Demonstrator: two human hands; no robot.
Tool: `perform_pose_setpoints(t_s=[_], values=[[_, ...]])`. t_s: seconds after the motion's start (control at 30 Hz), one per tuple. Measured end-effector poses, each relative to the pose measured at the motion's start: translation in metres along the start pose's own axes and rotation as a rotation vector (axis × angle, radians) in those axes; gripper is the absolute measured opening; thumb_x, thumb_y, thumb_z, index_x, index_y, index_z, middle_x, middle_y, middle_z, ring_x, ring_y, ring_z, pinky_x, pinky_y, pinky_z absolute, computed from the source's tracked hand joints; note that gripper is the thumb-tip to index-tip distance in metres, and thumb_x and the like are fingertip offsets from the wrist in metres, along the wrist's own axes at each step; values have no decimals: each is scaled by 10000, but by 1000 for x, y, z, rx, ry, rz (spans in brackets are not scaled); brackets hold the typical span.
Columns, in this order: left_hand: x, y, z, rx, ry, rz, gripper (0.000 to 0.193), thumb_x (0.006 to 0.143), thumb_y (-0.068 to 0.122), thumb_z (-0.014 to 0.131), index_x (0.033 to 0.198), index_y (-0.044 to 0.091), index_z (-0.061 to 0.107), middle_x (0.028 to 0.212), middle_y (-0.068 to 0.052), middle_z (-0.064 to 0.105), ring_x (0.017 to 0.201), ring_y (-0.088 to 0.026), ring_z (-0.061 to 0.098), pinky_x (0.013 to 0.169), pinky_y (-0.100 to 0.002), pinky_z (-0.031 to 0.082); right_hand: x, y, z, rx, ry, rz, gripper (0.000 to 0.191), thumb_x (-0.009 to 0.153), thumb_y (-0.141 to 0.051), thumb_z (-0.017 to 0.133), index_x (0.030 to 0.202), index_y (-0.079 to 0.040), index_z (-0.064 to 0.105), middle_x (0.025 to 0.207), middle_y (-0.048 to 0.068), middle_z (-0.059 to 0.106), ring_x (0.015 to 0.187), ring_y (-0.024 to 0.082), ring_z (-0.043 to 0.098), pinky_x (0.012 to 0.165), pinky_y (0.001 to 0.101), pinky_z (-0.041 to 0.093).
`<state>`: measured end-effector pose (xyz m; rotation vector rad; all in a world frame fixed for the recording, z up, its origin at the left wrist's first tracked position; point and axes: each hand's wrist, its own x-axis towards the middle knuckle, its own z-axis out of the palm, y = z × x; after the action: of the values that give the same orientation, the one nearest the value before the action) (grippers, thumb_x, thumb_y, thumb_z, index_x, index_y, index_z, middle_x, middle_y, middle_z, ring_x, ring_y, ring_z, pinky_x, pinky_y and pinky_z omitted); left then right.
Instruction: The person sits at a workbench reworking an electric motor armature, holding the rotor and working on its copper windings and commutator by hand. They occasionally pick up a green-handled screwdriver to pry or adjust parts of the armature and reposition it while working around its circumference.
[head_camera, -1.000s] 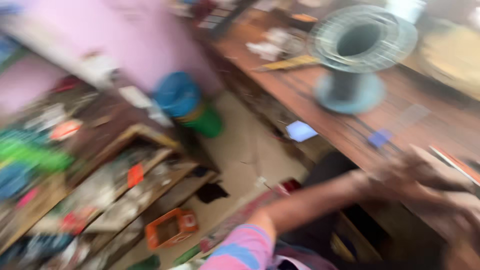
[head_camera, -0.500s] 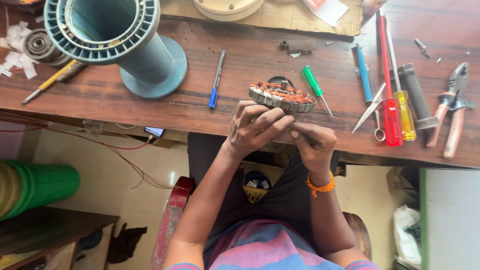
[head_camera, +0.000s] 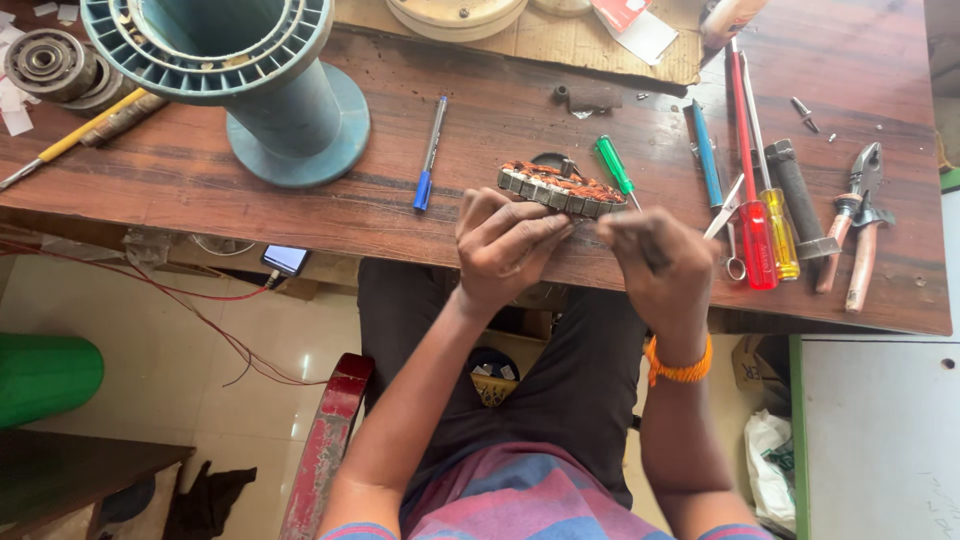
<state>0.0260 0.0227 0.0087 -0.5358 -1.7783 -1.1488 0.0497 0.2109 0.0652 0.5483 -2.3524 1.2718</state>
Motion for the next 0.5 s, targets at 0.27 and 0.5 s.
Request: perform_pose_setpoints(t_s=[0.27, 0.5], values=[[-13, 28, 19, -220, 119, -527, 110, 869, 25, 763, 879, 29, 653, 806, -47, 588, 685, -135, 569, 622, -310, 458, 58, -13, 12, -137, -132, 75, 59, 978, -36, 778, 1006, -24, 727, 699, 17, 663, 598, 37, 567, 540, 245, 404], [-6, 35, 23, -15, 112, -438, 176, 855, 62, 792, 923, 72, 631, 875, -39, 595, 765, -171, 566, 726, -343, 449, 53, 6, 7, -76, -15, 296, 67, 985, -81, 804, 1018, -39, 763, 741, 30, 650, 615, 46, 518, 541, 240, 359]])
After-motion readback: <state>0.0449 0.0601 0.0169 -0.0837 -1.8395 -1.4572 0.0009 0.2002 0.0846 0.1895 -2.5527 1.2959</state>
